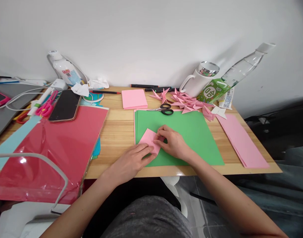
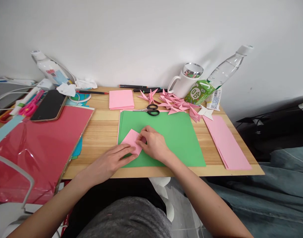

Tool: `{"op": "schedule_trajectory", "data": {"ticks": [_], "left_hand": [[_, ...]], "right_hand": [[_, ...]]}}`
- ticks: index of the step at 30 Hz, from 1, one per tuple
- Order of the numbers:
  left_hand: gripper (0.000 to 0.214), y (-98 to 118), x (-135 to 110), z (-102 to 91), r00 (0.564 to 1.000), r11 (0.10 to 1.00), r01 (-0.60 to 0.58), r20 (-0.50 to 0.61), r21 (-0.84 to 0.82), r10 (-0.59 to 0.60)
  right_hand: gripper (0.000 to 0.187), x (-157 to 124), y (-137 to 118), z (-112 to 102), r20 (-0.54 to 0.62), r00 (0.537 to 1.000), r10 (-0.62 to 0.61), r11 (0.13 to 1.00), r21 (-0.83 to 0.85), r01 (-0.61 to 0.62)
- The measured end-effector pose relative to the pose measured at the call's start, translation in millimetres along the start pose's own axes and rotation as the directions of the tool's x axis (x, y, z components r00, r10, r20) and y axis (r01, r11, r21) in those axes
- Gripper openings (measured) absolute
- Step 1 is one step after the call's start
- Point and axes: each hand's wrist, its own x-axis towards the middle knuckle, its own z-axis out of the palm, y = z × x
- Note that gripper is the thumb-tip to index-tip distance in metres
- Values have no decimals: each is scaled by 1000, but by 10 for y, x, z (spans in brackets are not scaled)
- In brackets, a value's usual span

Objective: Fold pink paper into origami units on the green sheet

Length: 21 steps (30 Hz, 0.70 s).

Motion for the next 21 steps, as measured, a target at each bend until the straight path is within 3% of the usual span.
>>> {"op": "schedule_trajectory", "data": {"ticks": [14, 21], "left_hand": [[37, -20, -3, 22, 1000, 1000, -10, -23, -21, 10], [39, -1, 15, -3, 999, 1000, -1, 36, 5, 1]], "right_hand": [[5, 27, -2, 6, 6, 1000, 10, 998, -60, -9], [4, -3, 65, 41, -24, 999, -38, 999, -13, 37]]}}
